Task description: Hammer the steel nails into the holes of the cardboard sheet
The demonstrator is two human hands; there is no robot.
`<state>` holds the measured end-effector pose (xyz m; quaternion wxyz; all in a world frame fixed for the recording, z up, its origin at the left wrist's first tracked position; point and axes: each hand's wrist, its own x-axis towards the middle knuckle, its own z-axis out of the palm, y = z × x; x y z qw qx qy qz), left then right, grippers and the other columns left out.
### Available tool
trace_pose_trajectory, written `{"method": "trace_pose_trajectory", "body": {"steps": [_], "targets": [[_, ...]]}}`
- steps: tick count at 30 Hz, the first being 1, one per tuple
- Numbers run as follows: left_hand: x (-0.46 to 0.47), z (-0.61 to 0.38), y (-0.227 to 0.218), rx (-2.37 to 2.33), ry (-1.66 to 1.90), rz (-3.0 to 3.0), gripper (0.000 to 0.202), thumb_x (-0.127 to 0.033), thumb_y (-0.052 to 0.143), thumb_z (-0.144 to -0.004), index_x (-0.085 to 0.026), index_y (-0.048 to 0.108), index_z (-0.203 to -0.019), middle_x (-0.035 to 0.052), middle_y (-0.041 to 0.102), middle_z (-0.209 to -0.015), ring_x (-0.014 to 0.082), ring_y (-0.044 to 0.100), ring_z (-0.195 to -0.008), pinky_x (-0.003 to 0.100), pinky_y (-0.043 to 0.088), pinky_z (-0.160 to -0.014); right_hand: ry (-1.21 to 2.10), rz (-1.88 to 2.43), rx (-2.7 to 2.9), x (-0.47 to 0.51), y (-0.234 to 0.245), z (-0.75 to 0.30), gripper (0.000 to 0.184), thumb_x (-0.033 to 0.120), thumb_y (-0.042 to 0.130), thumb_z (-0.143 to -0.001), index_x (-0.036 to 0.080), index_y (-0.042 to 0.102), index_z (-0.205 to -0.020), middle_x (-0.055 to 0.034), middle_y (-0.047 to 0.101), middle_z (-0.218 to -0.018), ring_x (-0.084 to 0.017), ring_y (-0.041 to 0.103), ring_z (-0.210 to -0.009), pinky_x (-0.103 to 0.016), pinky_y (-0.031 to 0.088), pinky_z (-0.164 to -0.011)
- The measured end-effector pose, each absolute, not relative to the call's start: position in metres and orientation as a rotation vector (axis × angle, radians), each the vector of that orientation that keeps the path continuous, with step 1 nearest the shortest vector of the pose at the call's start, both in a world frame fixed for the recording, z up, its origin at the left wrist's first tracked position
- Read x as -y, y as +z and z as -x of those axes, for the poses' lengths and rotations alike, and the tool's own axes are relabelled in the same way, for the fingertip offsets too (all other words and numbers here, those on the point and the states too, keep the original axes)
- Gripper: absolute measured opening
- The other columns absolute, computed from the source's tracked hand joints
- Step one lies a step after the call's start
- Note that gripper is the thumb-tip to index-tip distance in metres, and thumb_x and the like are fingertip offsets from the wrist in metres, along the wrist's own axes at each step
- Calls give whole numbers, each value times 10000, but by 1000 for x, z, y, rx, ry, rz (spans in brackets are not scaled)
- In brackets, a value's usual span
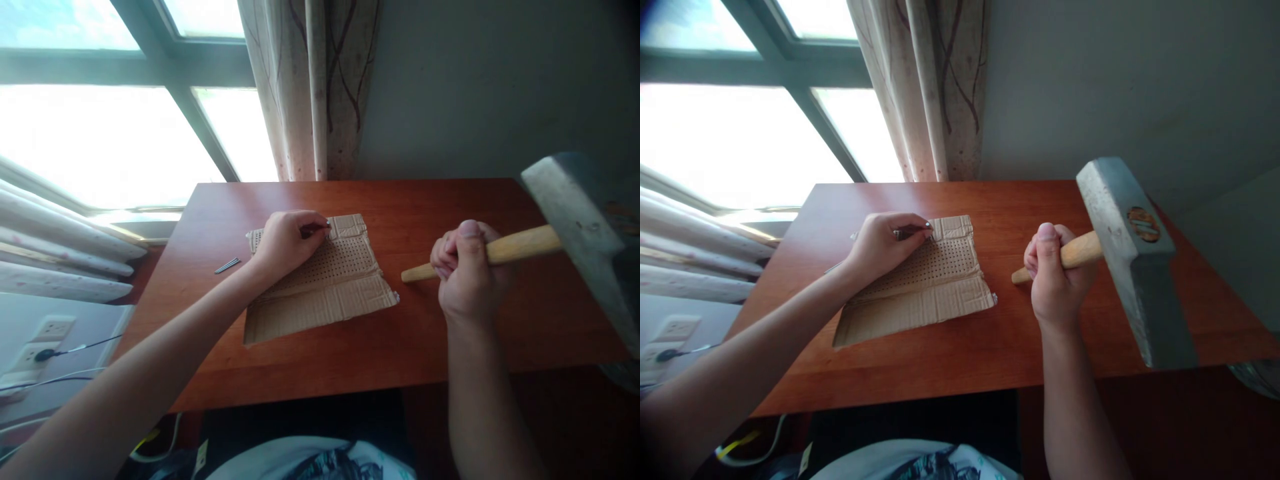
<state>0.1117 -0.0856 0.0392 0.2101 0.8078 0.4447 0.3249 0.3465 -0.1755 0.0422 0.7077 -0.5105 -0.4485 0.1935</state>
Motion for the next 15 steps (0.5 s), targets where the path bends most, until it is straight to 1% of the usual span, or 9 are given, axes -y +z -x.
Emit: {"method": "trace_pose_trajectory", "body": {"steps": [3, 5, 8, 10, 12, 15], "targets": [[84, -112, 38, -1219, 903, -2262, 137, -224, 646, -839, -187, 776, -866, 36, 780, -853, 179, 702, -748, 282, 507, -685, 535, 1201, 1112, 174, 48, -347, 454, 501, 594, -937, 216, 444, -616, 73, 341, -498, -73, 325, -407, -244, 224, -388], [84, -112, 38, -1209, 906, -2268, 140, -228, 640, -839, -188, 773, -856, 40, 780, -856, 181, 702, -751, 287, 514, -693, 598, 1284, 1221, 173, 53, -349, 426, 526, 617, -918, 216, 483, -659, 62, 387, -528, -84, 357, -440, -248, 252, -410], [83, -112, 38, -1191, 907, -2286, 146, -244, 632, -837, -193, 768, -850, 46, 777, -865, 184, 698, -756, 295, 521, -702, 608, 1433, 1425, 172, 61, -354, 344, 522, 656, -892, 216, 551, -774, 51, 469, -584, -101, 408, -490, -256, 285, -459], [83, -113, 38, -1184, 912, -2295, 151, -247, 626, -836, -193, 766, -853, 49, 773, -865, 184, 693, -758, 296, 524, -706, 602, 1518, 1589, 169, 67, -356, 311, 506, 633, -912, 215, 579, -818, 45, 502, -598, -110, 435, -512, -261, 290, -485], [82, -113, 38, -1184, 915, -2300, 151, -233, 624, -831, -191, 766, -854, 50, 769, -859, 179, 687, -748, 292, 522, -702, 580, 1576, 1741, 165, 74, -355, 295, 476, 594, -940, 213, 586, -805, 42, 512, -584, -117, 451, -520, -268, 289, -506], [82, -113, 37, -1187, 914, -2305, 149, -220, 622, -830, -190, 767, -844, 52, 765, -856, 177, 683, -739, 286, 517, -684, 529, 1606, 1898, 158, 86, -348, 342, 431, 549, -966, 215, 535, -701, 28, 524, -565, -123, 458, -518, -283, 278, -526]]}}
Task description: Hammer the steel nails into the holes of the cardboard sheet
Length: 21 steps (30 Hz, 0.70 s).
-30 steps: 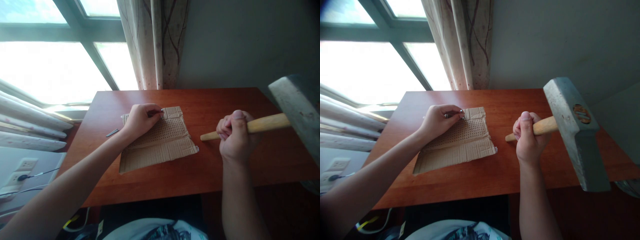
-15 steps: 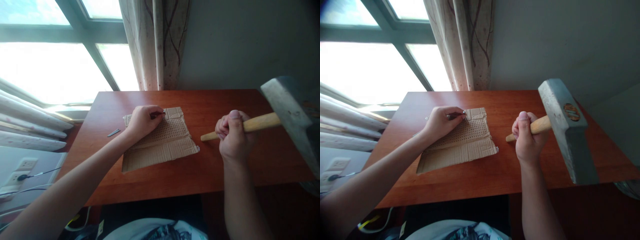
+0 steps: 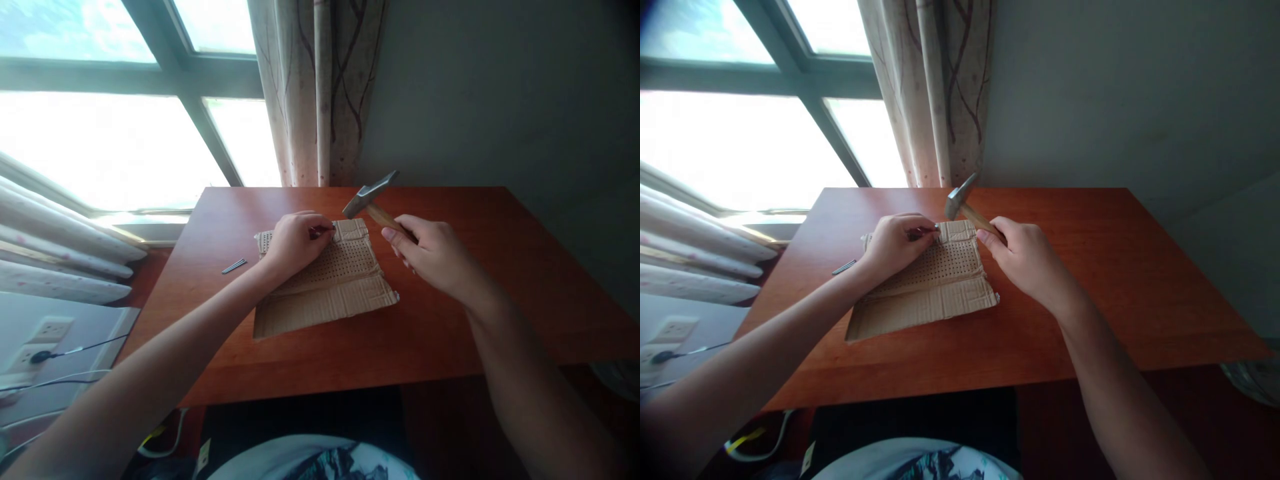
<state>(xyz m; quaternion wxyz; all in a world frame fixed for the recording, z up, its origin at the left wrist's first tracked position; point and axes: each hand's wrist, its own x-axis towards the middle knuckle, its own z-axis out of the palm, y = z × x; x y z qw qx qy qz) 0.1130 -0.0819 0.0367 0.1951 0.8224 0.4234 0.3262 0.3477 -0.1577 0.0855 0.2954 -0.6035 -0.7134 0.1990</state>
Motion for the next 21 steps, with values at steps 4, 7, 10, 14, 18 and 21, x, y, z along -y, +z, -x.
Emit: {"method": "trace_pose_trajectory", "body": {"steps": [4, 7, 10, 14, 18, 21], "targets": [[81, -113, 35, -1185, 922, -2294, 150, -242, 629, -840, -190, 769, -847, 50, 765, -863, 178, 685, -741, 280, 516, -678, 417, 1594, 1999, 152, 100, -338, 391, 414, 528, -972, 224, 465, -636, 19, 510, -548, -123, 419, -491, -305, 242, -530], [80, -114, 34, -1183, 932, -2288, 149, -243, 633, -838, -192, 773, -848, 46, 769, -871, 176, 687, -740, 275, 513, -674, 373, 1568, 2023, 151, 107, -332, 403, 419, 522, -971, 230, 419, -630, 25, 474, -532, -119, 382, -474, -312, 228, -527], [80, -114, 34, -1223, 928, -2275, 146, -242, 639, -828, -195, 778, -833, 43, 772, -853, 176, 685, -719, 271, 506, -650, 375, 1633, 2044, 150, 106, -328, 395, 392, 543, -960, 230, 411, -625, 28, 453, -523, -118, 370, -473, -312, 228, -524], [80, -113, 35, -1234, 914, -2267, 150, -246, 641, -820, -196, 782, -825, 41, 771, -829, 181, 685, -711, 273, 505, -642, 393, 1672, 2064, 150, 104, -326, 381, 361, 556, -954, 229, 418, -624, 26, 453, -528, -121, 376, -484, -313, 232, -528], [81, -113, 37, -1227, 922, -2263, 152, -245, 639, -818, -203, 785, -830, 38, 772, -839, 182, 689, -721, 279, 508, -652, 339, 1644, 2055, 150, 104, -327, 394, 375, 542, -963, 234, 388, -629, 29, 429, -527, -126, 367, -488, -317, 227, -533], [81, -113, 37, -1236, 920, -2265, 143, -242, 648, -811, -206, 785, -828, 36, 773, -834, 180, 687, -709, 282, 507, -649, 333, 1673, 2056, 150, 101, -327, 378, 365, 546, -963, 234, 400, -640, 25, 445, -531, -130, 380, -488, -321, 226, -537]]}}
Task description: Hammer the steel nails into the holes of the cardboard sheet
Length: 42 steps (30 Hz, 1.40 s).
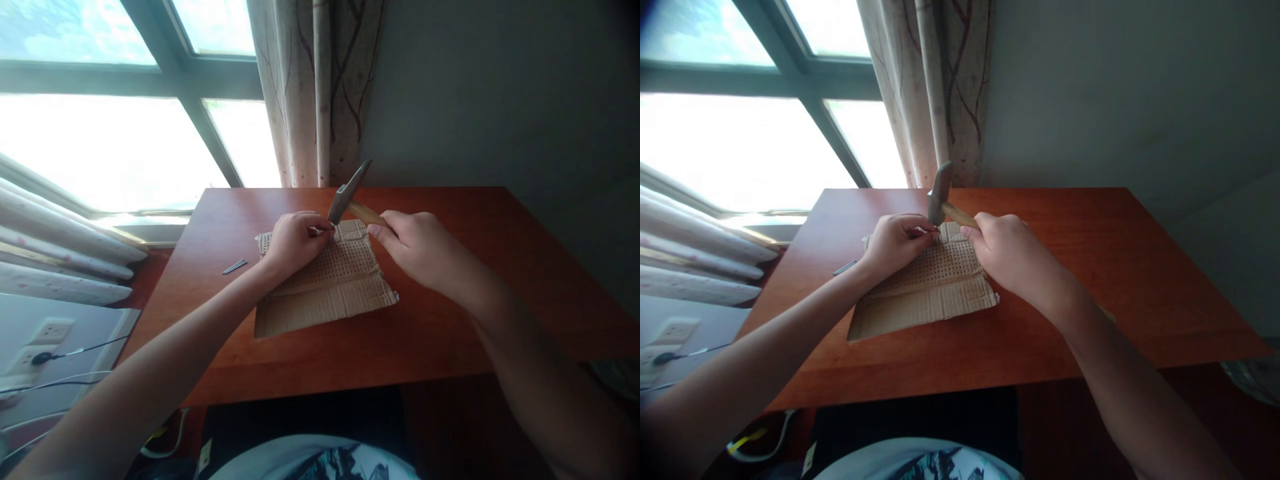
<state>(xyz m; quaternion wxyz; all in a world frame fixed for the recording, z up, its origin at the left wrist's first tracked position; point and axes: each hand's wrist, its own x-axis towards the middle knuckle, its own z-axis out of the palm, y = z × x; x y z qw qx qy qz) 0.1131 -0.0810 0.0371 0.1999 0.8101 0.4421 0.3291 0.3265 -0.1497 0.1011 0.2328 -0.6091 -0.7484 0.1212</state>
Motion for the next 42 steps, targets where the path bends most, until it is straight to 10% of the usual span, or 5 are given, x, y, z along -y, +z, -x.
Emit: {"method": "trace_pose_trajectory", "body": {"steps": [19, 29, 42], "targets": [[78, -109, 31, -1210, 835, -2277, 144, -274, 650, -831, -203, 772, -857, 37, 774, -874, 193, 694, -756, 288, 525, -685, 407, 1710, 2088, 150, 96, -329, 354, 378, 522, -974, 229, 436, -665, 12, 508, -569, -132, 425, -511, -309, 249, -537], [104, -94, 55, -1269, 667, -2590, 309, -292, 665, -879, -237, 686, -1183, 74, 696, -1225, 276, 650, -1082, 410, 516, -913, 445, 1745, 2026, 156, 100, -337, 356, 351, 538, -963, 227, 436, -645, 31, 464, -541, -126, 406, -493, -306, 233, -532], [158, -106, 46, -1046, 436, -2901, 331, -289, 446, -1014, -210, 658, -1256, 79, 619, -1367, 262, 578, -1014, 446, 526, -896, 429, 1745, 2125, 164, 102, -332, 332, 355, 494, -990, 225, 417, -694, 27, 487, -574, -124, 423, -530, -287, 253, -548]]}}
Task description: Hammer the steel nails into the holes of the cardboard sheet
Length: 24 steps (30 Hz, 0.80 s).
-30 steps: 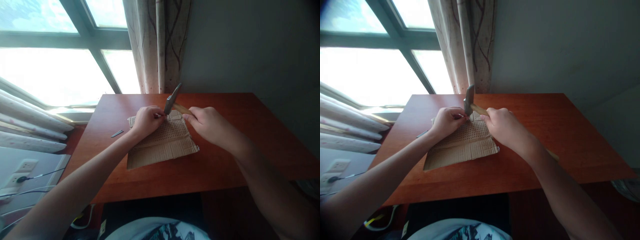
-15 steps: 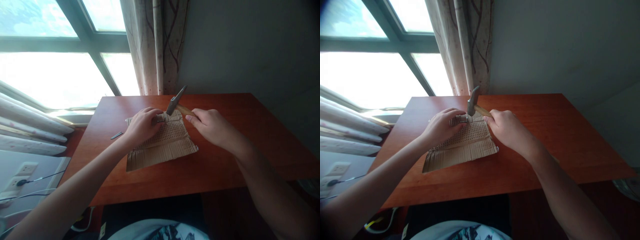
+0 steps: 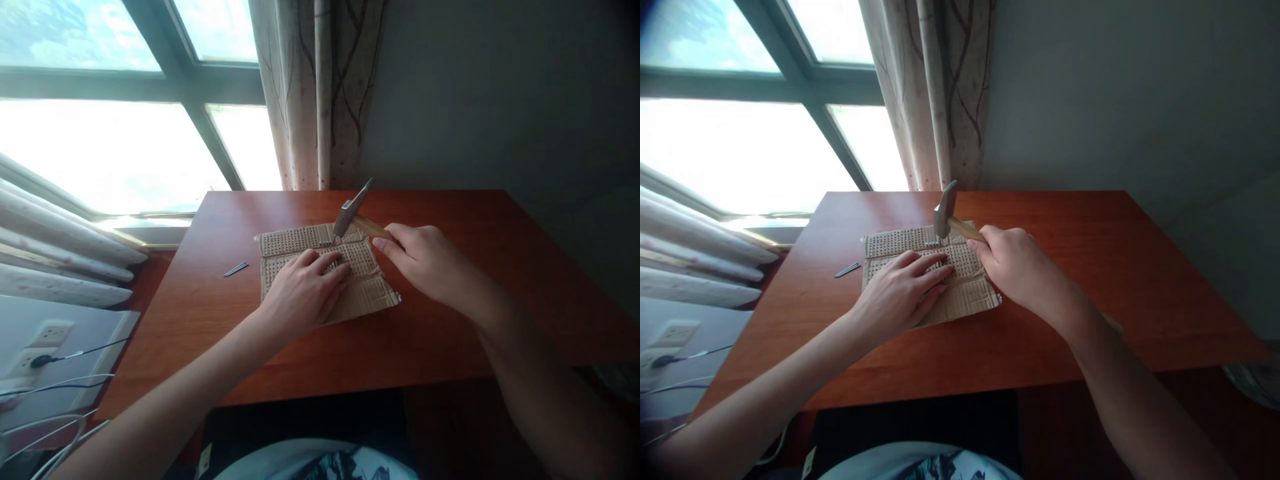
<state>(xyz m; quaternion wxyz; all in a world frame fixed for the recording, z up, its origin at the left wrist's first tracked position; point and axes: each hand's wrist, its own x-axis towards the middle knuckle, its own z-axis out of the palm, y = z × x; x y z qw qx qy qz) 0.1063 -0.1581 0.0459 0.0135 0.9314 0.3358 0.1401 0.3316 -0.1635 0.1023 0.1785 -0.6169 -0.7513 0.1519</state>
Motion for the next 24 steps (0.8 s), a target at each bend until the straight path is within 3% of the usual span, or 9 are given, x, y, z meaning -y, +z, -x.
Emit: {"method": "trace_pose_trajectory", "body": {"steps": [10, 24], "targets": [[156, -104, 39, -1030, 517, -2855, 341, -300, 444, -1013, -207, 668, -1252, 66, 631, -1351, 250, 561, -1003, 425, 498, -926, 330, 1812, 2203, 160, 87, -326, 280, 394, 445, -995, 222, 496, -779, -32, 599, -674, -178, 545, -626, -311, 255, -578], [155, -104, 36, -1025, 558, -2844, 344, -304, 457, -1006, -212, 676, -1255, 76, 635, -1352, 247, 567, -1005, 434, 510, -913, 282, 1870, 2222, 157, 84, -322, 284, 397, 420, -1003, 222, 517, -801, -49, 636, -695, -196, 579, -651, -320, 263, -587]]}}
